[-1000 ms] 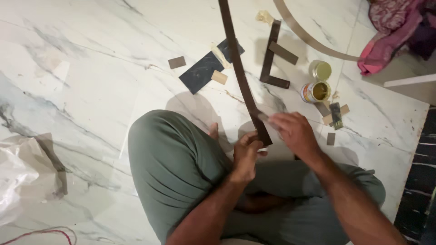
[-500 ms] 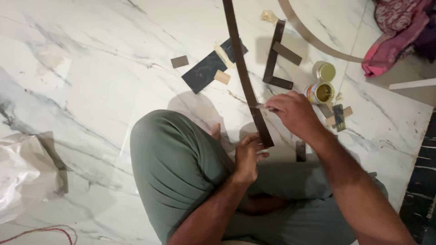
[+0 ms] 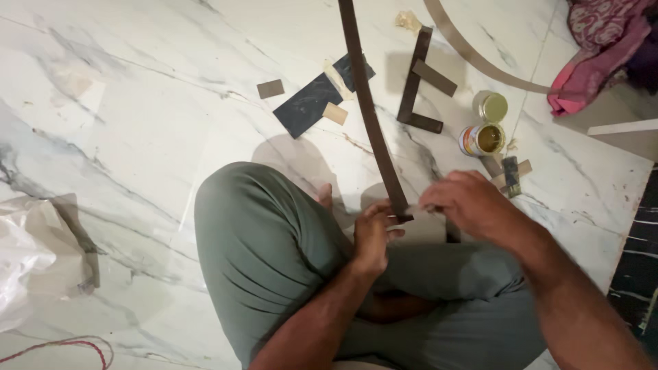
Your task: The person sits on the floor and applies a dark brown finish to a long curved wooden strip using a small brush. They repeatedly dip the brush into a can of finish and coat the strip, then place the finished piece into a nearby cabinet.
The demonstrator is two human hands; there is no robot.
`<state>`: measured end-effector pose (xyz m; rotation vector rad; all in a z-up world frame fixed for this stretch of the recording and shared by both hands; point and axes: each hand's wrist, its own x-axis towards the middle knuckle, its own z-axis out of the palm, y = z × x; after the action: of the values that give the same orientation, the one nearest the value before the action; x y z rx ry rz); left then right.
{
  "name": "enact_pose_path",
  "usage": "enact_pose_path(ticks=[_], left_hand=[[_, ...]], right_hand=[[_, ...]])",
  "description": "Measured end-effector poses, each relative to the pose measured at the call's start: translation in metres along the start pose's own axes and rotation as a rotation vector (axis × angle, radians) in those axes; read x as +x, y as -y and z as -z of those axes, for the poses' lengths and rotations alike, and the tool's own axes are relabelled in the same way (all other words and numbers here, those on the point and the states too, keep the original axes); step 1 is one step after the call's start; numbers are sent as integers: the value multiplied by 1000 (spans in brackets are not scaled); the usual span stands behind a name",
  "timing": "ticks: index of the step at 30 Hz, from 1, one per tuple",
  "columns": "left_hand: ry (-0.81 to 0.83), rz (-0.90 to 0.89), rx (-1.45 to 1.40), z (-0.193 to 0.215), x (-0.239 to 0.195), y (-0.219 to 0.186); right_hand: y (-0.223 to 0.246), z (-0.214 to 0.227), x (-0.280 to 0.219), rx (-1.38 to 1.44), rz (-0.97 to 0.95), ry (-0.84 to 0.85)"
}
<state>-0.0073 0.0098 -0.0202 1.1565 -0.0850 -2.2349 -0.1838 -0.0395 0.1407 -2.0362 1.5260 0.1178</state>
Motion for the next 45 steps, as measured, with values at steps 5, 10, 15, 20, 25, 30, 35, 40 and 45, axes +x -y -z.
enact_pose_path(ticks=[5, 10, 15, 20, 25, 30, 35, 40, 45], left_hand=[[-54, 3, 43, -5, -1, -1], [10, -1, 61, -7, -12, -14], [35, -39, 112, -7, -10, -10], [16, -65, 116, -3, -4, 1], [40, -46, 36, -2, -6, 3], [-26, -56, 126, -10, -5, -2], [-57, -10, 187, -17, -13, -13], [-62, -2, 235, -21, -22, -24], [-62, 22, 172, -20, -16, -18]], right_hand=[[5, 6, -35, 52, -16, 37], [-23, 5, -41, 238, -29, -158], [-59, -42, 22, 578, -411, -454], [-72, -73, 113, 589, -298, -675], [-75, -84, 172, 404, -115, -846], [-83, -91, 169, -208, 32, -648], [-63, -80, 118, -251, 34, -516], [-68, -53, 119, -84, 33, -608], [-68, -38, 176, -13, 6, -651]])
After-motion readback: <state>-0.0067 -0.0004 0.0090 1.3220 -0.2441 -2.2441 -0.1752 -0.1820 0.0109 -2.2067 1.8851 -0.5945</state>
